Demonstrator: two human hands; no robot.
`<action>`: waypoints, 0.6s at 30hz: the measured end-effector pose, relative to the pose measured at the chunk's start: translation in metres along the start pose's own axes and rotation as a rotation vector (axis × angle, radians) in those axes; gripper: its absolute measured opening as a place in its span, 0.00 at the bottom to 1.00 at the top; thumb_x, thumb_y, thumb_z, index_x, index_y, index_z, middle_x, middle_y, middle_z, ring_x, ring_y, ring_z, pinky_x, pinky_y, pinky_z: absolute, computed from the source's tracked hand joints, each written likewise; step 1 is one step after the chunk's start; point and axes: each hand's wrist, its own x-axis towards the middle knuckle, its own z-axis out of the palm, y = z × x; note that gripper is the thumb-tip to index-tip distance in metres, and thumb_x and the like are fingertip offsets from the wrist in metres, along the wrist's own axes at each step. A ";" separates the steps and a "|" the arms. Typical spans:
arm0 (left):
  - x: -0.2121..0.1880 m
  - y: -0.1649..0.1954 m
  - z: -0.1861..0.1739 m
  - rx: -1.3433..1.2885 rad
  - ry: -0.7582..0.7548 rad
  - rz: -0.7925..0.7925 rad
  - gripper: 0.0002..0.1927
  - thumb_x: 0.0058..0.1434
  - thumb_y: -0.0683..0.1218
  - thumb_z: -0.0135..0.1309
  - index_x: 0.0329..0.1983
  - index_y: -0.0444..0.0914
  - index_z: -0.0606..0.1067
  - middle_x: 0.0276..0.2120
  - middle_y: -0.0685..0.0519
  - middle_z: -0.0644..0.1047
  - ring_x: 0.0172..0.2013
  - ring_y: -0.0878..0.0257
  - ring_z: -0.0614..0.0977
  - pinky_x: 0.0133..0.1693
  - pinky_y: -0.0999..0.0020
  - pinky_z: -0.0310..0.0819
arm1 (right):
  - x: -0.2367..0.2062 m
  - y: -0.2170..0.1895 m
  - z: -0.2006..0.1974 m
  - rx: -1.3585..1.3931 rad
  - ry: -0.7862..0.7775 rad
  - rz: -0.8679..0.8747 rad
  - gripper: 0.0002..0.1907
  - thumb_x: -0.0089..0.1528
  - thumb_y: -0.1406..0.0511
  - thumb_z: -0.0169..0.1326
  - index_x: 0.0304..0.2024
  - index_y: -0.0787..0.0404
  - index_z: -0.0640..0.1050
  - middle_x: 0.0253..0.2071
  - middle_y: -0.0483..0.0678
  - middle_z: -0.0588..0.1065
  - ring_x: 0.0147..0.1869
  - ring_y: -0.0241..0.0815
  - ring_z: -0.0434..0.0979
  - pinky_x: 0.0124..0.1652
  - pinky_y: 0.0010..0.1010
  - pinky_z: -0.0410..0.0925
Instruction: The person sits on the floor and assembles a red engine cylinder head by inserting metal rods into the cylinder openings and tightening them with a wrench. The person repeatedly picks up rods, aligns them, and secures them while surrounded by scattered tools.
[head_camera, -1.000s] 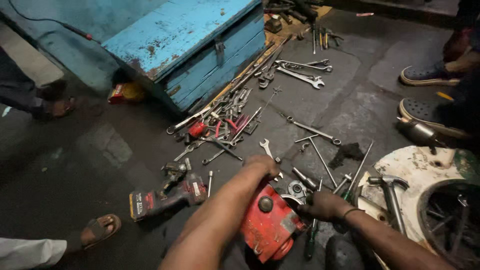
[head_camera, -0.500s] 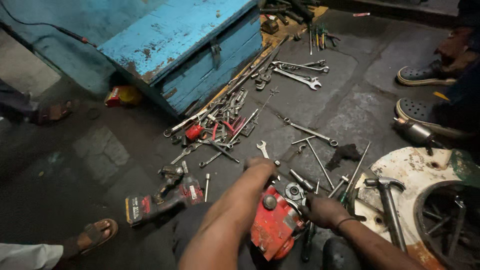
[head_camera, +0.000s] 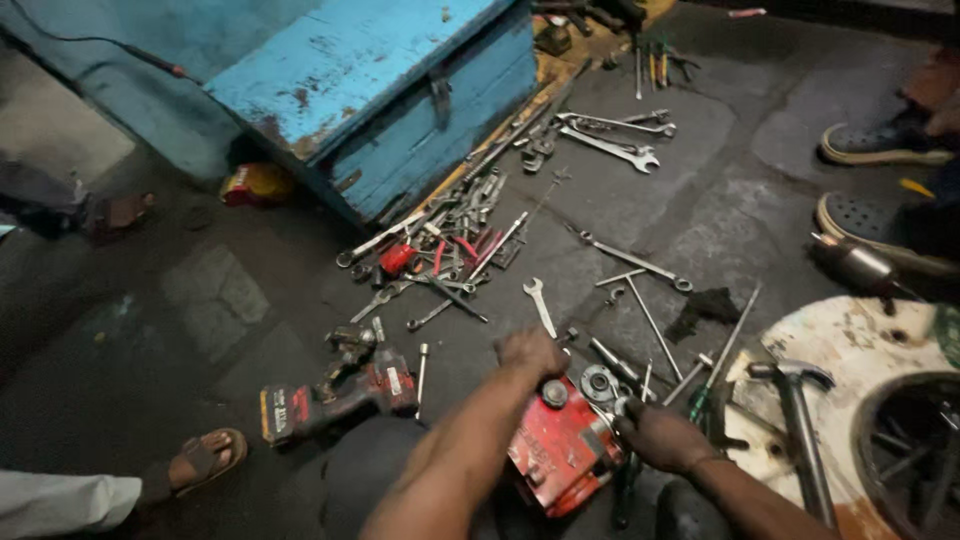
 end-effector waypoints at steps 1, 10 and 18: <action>0.001 0.000 0.001 0.037 -0.010 0.020 0.26 0.60 0.58 0.52 0.59 0.43 0.79 0.61 0.47 0.77 0.62 0.52 0.78 0.61 0.52 0.70 | 0.000 0.003 0.001 0.013 -0.017 -0.007 0.23 0.65 0.50 0.44 0.51 0.59 0.77 0.48 0.60 0.81 0.54 0.60 0.81 0.55 0.46 0.71; -0.028 -0.004 -0.020 -0.011 -0.031 0.149 0.39 0.59 0.71 0.51 0.61 0.39 0.76 0.63 0.44 0.73 0.62 0.47 0.75 0.60 0.52 0.70 | 0.044 0.049 0.036 0.085 0.042 -0.024 0.26 0.63 0.50 0.48 0.56 0.57 0.78 0.49 0.58 0.81 0.55 0.57 0.82 0.56 0.43 0.72; -0.019 -0.051 0.001 -0.133 -0.165 0.067 0.44 0.52 0.78 0.51 0.60 0.45 0.77 0.57 0.42 0.79 0.57 0.46 0.80 0.57 0.52 0.74 | 0.053 0.044 0.030 0.165 0.056 0.034 0.27 0.59 0.49 0.52 0.53 0.58 0.80 0.43 0.58 0.85 0.49 0.56 0.87 0.53 0.44 0.75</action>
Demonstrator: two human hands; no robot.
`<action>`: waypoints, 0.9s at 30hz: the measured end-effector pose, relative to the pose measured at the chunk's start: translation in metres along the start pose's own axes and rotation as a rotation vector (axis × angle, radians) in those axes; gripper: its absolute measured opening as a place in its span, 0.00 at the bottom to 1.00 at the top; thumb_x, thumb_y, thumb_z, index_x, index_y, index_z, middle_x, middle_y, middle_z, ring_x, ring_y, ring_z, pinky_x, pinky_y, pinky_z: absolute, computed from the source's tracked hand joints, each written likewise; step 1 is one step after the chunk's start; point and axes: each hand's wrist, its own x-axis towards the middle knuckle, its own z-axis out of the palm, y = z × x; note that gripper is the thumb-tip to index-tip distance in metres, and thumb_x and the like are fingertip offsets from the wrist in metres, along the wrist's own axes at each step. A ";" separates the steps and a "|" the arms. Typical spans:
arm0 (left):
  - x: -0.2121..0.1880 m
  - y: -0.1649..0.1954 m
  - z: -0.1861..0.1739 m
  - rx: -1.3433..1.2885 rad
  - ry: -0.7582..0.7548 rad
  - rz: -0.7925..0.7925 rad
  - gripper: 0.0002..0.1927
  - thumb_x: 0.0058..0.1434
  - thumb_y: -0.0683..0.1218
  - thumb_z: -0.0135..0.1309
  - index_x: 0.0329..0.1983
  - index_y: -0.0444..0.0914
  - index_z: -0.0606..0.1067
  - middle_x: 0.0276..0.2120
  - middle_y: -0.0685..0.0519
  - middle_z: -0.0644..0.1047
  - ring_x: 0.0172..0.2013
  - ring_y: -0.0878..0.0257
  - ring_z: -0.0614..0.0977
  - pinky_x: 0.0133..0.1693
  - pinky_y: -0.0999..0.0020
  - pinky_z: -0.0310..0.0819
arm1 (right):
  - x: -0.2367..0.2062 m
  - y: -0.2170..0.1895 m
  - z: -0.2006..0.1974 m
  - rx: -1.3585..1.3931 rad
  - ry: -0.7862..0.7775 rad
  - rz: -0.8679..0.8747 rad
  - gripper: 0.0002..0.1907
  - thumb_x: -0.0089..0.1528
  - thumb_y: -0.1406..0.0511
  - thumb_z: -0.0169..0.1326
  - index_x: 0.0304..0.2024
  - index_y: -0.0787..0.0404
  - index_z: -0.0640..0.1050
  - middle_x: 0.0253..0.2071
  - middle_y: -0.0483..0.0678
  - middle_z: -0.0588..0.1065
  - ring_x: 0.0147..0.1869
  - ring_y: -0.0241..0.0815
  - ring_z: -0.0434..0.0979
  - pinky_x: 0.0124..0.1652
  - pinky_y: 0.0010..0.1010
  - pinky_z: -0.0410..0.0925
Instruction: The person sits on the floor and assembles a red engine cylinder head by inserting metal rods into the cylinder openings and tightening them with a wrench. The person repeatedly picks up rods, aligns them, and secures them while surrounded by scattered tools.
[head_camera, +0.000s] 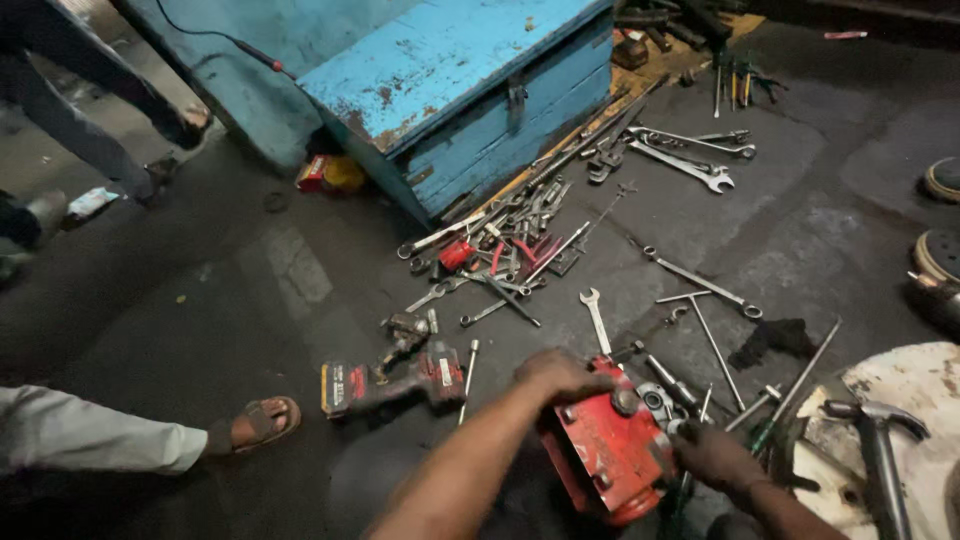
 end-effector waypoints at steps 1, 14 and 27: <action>0.006 -0.009 0.004 -0.006 -0.060 0.054 0.43 0.51 0.78 0.48 0.59 0.47 0.79 0.54 0.43 0.82 0.53 0.46 0.84 0.54 0.51 0.76 | -0.006 -0.010 -0.009 -0.033 0.008 -0.007 0.26 0.60 0.49 0.52 0.52 0.59 0.79 0.42 0.58 0.85 0.49 0.56 0.87 0.53 0.44 0.75; 0.024 -0.051 0.031 -0.533 0.073 -0.091 0.53 0.35 0.78 0.66 0.50 0.32 0.79 0.45 0.41 0.83 0.41 0.47 0.86 0.42 0.51 0.81 | -0.111 -0.200 -0.205 -0.508 0.278 -0.323 0.30 0.61 0.45 0.52 0.59 0.53 0.73 0.61 0.58 0.69 0.60 0.60 0.75 0.56 0.47 0.71; -0.027 -0.014 0.015 -0.205 0.412 -0.073 0.41 0.50 0.74 0.57 0.49 0.35 0.81 0.53 0.35 0.78 0.57 0.41 0.78 0.59 0.51 0.71 | -0.085 -0.140 -0.250 -0.240 0.049 -0.079 0.25 0.63 0.48 0.53 0.54 0.56 0.78 0.49 0.46 0.86 0.58 0.46 0.84 0.59 0.39 0.72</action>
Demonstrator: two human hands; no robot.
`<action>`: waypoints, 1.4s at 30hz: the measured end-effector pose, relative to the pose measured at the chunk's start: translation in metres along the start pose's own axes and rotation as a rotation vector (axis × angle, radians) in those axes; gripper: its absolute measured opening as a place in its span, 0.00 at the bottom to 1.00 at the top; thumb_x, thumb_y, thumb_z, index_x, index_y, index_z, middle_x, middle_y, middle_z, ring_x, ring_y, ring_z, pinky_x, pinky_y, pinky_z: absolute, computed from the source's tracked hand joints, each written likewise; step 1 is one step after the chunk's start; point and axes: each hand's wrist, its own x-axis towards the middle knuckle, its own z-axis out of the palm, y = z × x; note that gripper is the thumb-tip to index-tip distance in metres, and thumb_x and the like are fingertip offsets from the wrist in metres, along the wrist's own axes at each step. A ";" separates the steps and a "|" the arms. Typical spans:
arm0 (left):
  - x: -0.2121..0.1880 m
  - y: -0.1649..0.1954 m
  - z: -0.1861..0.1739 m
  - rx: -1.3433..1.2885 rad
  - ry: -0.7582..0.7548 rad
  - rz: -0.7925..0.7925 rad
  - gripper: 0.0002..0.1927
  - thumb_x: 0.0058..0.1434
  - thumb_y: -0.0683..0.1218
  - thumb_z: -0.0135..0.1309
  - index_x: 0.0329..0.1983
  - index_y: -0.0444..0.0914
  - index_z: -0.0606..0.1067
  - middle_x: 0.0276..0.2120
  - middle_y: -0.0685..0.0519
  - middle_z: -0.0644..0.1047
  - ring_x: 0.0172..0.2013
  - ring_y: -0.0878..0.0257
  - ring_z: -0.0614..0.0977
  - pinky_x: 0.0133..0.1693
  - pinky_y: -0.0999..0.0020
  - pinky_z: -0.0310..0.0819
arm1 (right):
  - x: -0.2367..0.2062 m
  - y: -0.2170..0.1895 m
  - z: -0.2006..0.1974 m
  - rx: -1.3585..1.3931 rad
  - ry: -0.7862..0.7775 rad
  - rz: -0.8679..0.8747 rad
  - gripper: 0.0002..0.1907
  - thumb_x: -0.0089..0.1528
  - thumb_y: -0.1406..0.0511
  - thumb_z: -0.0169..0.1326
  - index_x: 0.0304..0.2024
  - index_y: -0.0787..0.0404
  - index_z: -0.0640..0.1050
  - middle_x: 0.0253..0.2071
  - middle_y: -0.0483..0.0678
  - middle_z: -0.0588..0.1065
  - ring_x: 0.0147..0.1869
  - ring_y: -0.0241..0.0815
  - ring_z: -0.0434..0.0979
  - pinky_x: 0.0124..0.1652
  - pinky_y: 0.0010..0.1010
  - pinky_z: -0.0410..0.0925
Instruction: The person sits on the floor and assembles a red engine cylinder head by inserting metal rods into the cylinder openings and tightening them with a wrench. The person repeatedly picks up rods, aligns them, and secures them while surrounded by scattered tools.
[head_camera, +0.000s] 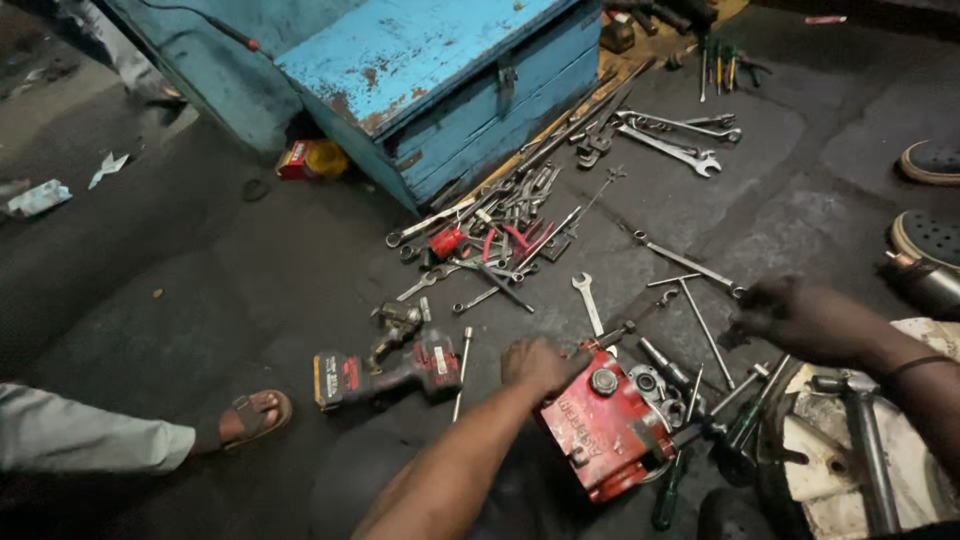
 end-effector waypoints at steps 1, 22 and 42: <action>-0.004 0.005 -0.002 0.030 0.049 0.021 0.40 0.51 0.72 0.58 0.49 0.34 0.80 0.51 0.33 0.79 0.55 0.40 0.80 0.58 0.50 0.73 | 0.002 0.004 0.003 -0.024 0.011 -0.012 0.25 0.62 0.49 0.53 0.54 0.56 0.78 0.49 0.45 0.86 0.58 0.45 0.84 0.59 0.38 0.72; -0.011 0.036 -0.020 -0.003 -0.142 -0.113 0.42 0.52 0.74 0.54 0.56 0.38 0.79 0.60 0.39 0.76 0.60 0.44 0.78 0.59 0.53 0.73 | 0.017 -0.008 0.065 -0.386 -0.029 -0.084 0.26 0.61 0.46 0.54 0.53 0.52 0.80 0.54 0.54 0.78 0.60 0.55 0.79 0.60 0.43 0.70; 0.025 0.019 0.001 0.142 -0.201 -0.139 0.41 0.54 0.77 0.48 0.55 0.43 0.80 0.59 0.42 0.77 0.61 0.44 0.78 0.59 0.50 0.72 | -0.004 -0.034 0.048 -0.306 -0.027 -0.031 0.26 0.62 0.48 0.55 0.56 0.54 0.79 0.55 0.54 0.78 0.60 0.55 0.78 0.59 0.44 0.70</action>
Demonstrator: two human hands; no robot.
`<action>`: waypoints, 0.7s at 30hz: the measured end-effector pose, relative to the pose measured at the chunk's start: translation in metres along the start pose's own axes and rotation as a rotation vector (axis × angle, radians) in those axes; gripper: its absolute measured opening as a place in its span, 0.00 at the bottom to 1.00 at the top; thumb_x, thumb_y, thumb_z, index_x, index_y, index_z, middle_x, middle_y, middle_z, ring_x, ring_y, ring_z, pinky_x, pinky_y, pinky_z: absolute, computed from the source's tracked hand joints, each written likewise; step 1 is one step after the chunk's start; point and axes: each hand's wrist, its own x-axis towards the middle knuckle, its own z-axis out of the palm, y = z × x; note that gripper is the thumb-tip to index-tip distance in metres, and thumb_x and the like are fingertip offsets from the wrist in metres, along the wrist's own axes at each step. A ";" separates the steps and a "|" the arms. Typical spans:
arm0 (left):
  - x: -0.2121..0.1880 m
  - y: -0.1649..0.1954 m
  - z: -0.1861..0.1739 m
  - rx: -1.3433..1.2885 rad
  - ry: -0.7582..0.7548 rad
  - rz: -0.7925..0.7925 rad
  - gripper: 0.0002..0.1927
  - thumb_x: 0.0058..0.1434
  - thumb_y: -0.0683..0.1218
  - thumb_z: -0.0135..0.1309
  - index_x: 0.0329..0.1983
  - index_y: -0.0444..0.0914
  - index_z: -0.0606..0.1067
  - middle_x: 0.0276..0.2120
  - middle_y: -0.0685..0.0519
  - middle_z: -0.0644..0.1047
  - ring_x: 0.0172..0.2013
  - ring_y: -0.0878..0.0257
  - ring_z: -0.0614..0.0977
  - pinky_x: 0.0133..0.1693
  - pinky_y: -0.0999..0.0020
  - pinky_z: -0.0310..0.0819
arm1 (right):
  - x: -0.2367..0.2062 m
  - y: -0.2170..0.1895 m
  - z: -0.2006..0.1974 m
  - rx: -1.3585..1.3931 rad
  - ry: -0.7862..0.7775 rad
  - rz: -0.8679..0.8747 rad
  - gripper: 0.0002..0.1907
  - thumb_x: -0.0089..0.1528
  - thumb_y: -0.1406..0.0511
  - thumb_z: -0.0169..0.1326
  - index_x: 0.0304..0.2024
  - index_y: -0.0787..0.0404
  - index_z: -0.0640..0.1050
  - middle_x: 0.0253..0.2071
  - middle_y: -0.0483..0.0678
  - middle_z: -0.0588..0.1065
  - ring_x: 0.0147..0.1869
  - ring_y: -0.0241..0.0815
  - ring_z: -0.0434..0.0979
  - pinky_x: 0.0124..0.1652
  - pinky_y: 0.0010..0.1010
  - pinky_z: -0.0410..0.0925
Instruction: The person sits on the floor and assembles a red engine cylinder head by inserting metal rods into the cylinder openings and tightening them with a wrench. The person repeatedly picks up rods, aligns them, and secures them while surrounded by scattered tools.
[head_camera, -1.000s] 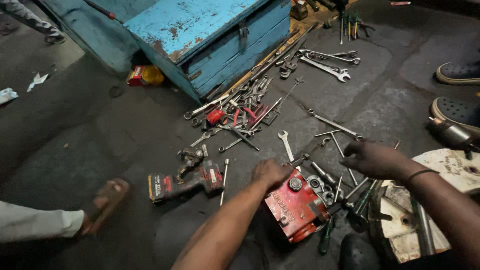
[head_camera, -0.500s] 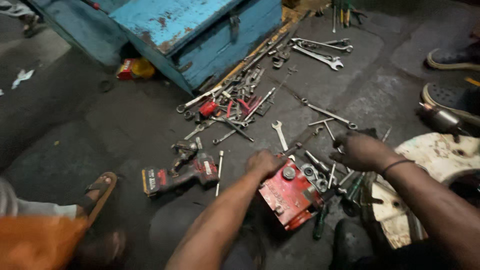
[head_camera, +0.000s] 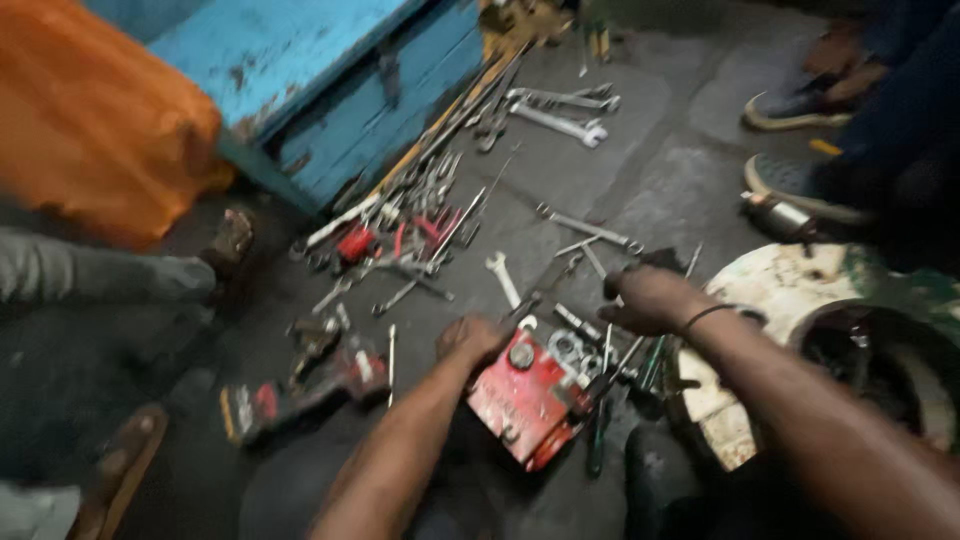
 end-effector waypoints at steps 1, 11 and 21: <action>0.006 0.001 0.000 0.055 -0.021 0.032 0.41 0.54 0.77 0.47 0.56 0.45 0.80 0.59 0.43 0.77 0.61 0.44 0.77 0.59 0.49 0.72 | 0.002 0.002 0.000 -0.002 -0.009 0.018 0.26 0.62 0.48 0.55 0.56 0.54 0.79 0.55 0.54 0.78 0.60 0.55 0.78 0.59 0.44 0.70; 0.018 0.013 -0.028 0.039 0.014 0.089 0.41 0.54 0.75 0.50 0.59 0.44 0.79 0.62 0.43 0.75 0.63 0.43 0.75 0.63 0.51 0.69 | -0.009 0.003 0.000 0.105 -0.007 0.058 0.24 0.61 0.48 0.56 0.54 0.53 0.78 0.54 0.55 0.78 0.61 0.55 0.77 0.58 0.45 0.69; -0.014 0.029 -0.027 0.168 0.050 0.253 0.34 0.58 0.70 0.49 0.58 0.45 0.78 0.62 0.42 0.73 0.64 0.45 0.72 0.66 0.53 0.63 | 0.009 0.042 0.027 0.079 0.006 0.032 0.21 0.60 0.50 0.56 0.48 0.55 0.81 0.50 0.55 0.79 0.57 0.56 0.79 0.56 0.45 0.70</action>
